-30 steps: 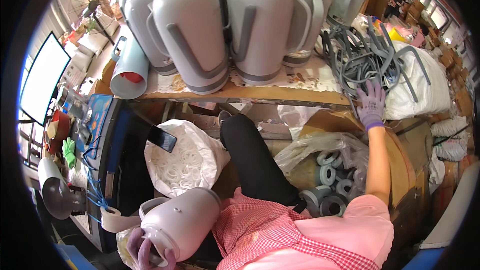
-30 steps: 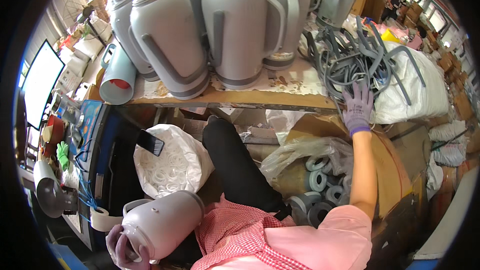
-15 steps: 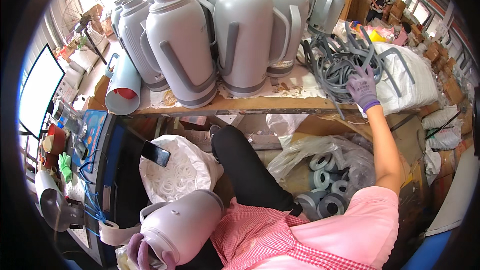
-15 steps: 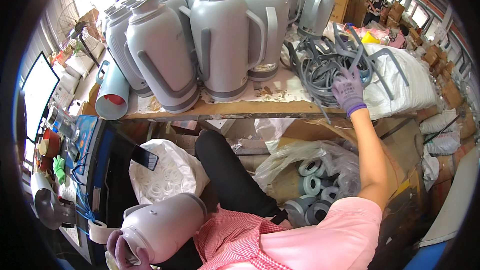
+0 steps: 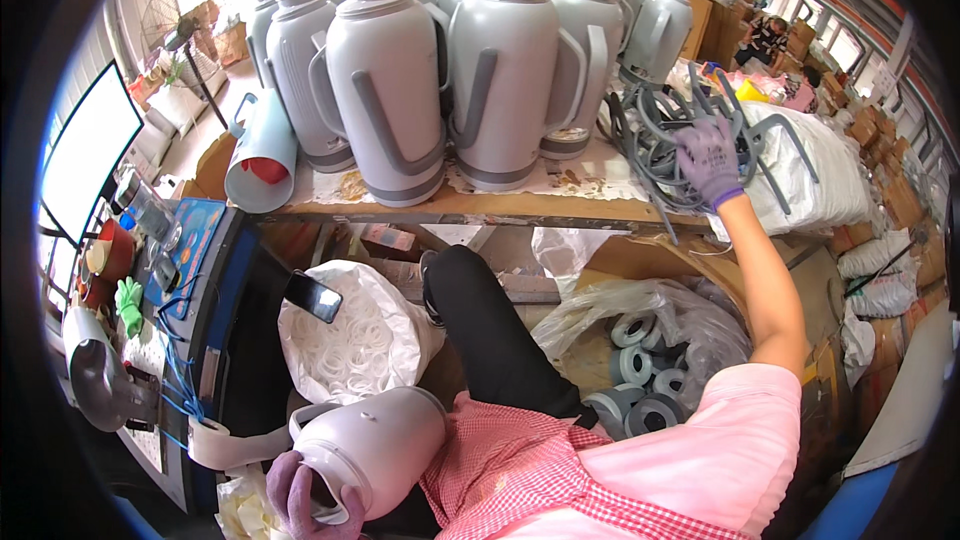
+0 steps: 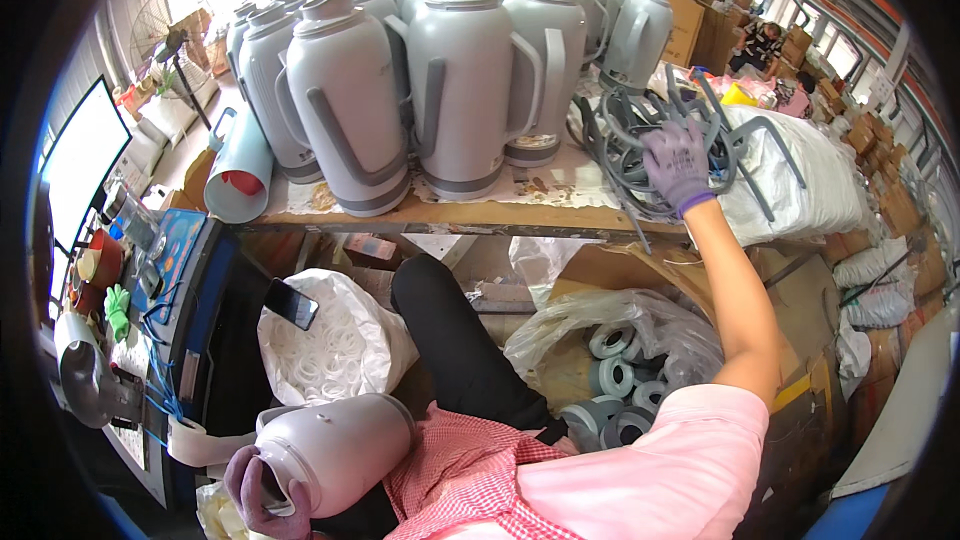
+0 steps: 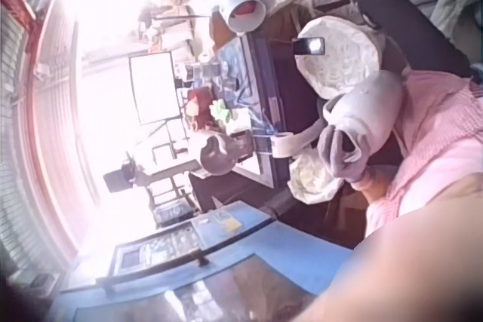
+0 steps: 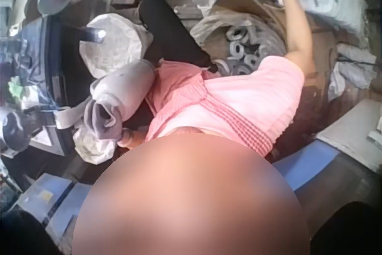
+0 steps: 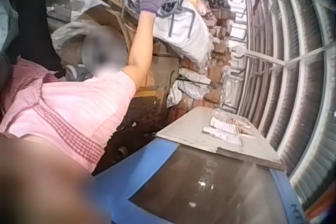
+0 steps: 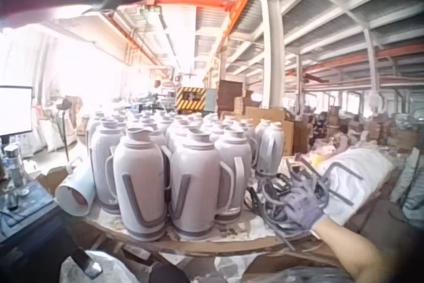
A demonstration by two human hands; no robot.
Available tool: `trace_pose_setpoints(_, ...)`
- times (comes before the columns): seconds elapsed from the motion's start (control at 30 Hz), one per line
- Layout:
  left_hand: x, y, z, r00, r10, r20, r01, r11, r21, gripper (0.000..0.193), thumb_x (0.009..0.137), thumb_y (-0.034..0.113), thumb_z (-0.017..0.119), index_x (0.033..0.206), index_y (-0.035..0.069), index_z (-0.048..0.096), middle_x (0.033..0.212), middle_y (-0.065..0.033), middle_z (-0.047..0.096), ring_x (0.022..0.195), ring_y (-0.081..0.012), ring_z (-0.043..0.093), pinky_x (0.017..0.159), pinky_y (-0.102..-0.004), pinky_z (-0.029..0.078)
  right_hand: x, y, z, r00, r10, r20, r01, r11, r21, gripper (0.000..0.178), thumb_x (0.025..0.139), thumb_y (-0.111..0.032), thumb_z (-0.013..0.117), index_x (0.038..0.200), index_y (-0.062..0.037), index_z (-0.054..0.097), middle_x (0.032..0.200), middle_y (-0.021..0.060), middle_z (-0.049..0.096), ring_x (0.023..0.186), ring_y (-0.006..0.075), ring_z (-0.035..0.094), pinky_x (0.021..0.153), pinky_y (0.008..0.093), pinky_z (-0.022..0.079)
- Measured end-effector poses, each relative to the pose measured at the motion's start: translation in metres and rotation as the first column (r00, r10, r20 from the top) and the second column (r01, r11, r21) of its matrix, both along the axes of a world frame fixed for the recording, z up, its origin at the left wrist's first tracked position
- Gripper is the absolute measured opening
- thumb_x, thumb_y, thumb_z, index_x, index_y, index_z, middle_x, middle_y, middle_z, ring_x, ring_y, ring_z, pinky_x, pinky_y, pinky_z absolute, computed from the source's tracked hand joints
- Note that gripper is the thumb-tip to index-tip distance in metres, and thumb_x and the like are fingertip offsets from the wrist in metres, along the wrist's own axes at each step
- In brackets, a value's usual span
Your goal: The person assembles white electric kettles by inserting internal components, attaching grey handles, and screwing on lids. They work in a repetitive cycle, picking up kettle bodies, inserting parts, and attaching handles and lids before placing the finished units on a nearby table.
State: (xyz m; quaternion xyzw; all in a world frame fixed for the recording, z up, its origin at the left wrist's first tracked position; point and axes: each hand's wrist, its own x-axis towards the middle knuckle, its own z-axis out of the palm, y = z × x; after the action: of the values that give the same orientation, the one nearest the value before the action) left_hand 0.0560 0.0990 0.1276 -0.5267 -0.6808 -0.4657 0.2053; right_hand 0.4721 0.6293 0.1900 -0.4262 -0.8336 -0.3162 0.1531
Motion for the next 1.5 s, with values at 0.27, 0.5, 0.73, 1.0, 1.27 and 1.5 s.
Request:
trace_pose_setpoints(0.27, 0.015, 0.009, -0.013, 0.998, 0.058, -0.011, -0.059, 0.975, -0.215, 0.078, 0.074, 0.025, 0.077, 0.137, -0.005, 0.042, 0.115, -0.02, 0.062, 0.105, -0.0383, 0.061, 0.089, -0.0459, 0.052, -0.112, -0.155, 0.081, 0.692, 0.562, -0.454, -0.59, 0.802, 0.093, 0.031, 0.086, -0.021, 0.073, 0.112, -0.0042, 0.069, 0.091, 0.0106, 0.07, 0.074, 0.0271, 0.067, 0.065, 0.0382, 0.054)
trace_pose_setpoints(0.5, 0.043, 0.071, -0.004, 0.986, -0.025, -0.167, -0.016, 0.969, -0.245, 0.054, 0.062, 0.021, 0.081, 0.109, 0.001, 0.063, 0.105, -0.0202, 0.064, 0.09, -0.0385, 0.065, 0.08, -0.0469, 0.054, -0.257, -0.279, -0.027, 0.033, 0.833, -0.552, -0.995, -0.024, -0.097, 0.022, 0.081, -0.03, 0.068, 0.086, -0.0088, 0.066, 0.073, 0.0037, 0.062, 0.064, 0.0215, 0.065, 0.057, 0.0375, 0.053)
trace_pose_setpoints(0.73, 0.012, 0.007, -0.015, 0.975, -0.209, 0.076, 0.202, 0.975, 0.088, 0.055, 0.076, 0.025, 0.083, 0.121, 0.013, 0.051, 0.113, -0.0212, 0.06, 0.1, -0.0378, 0.06, 0.083, -0.0485, 0.052, -0.343, -0.268, -0.054, -0.097, 0.459, -0.883, -0.859, -0.487, -0.159, 0.063, 0.08, -0.025, 0.074, 0.137, -0.0086, 0.053, 0.128, 0.0167, 0.056, 0.119, 0.0289, 0.056, 0.101, 0.0421, 0.045)
trace_pose_setpoints(1.0, 0.027, -0.048, -0.009, 0.98, 0.17, 0.104, -0.167, 0.985, -0.038, 0.076, 0.071, 0.028, 0.082, 0.131, 0.003, 0.044, 0.109, -0.019, 0.062, 0.089, -0.0333, 0.064, 0.078, -0.0481, 0.054, -0.389, -0.263, -0.093, 0.04, -0.49, -0.871, -0.852, -0.472, 0.226, 0.027, 0.101, -0.023, 0.047, 0.109, -0.0056, 0.065, 0.063, -0.0048, 0.039, 0.05, 0.0068, 0.037, 0.049, 0.0229, 0.032)
trace_pose_setpoints(1.27, 0.037, -0.036, -0.027, 0.993, 0.016, -0.115, -0.014, 1.0, 0.018, 0.084, 0.076, 0.036, 0.078, 0.142, 0.008, 0.034, 0.111, -0.0149, 0.055, 0.088, -0.032, 0.063, 0.071, -0.0431, 0.053, -0.383, -0.327, -0.143, 0.633, -0.774, -0.019, -0.741, -0.613, 0.273, 0.027, 0.099, -0.035, 0.056, 0.105, -0.0084, 0.058, 0.059, -0.0096, 0.023, 0.045, 0.0039, 0.023, 0.043, 0.0227, 0.019)
trace_pose_setpoints(1.5, 0.06, -0.003, -0.034, 0.992, -0.039, -0.12, 0.061, 0.98, 0.191, 0.087, 0.063, 0.031, 0.085, 0.134, 0.012, 0.038, 0.1, -0.0067, 0.048, 0.077, -0.0307, 0.064, 0.059, -0.0391, 0.049, -0.368, -0.342, -0.114, 0.622, -0.487, -0.613, -0.746, -0.608, -0.273, 0.024, 0.102, -0.028, 0.051, 0.096, -0.0052, 0.056, 0.058, -0.0081, 0.032, 0.045, 0.003, 0.028, 0.043, 0.0219, 0.022)
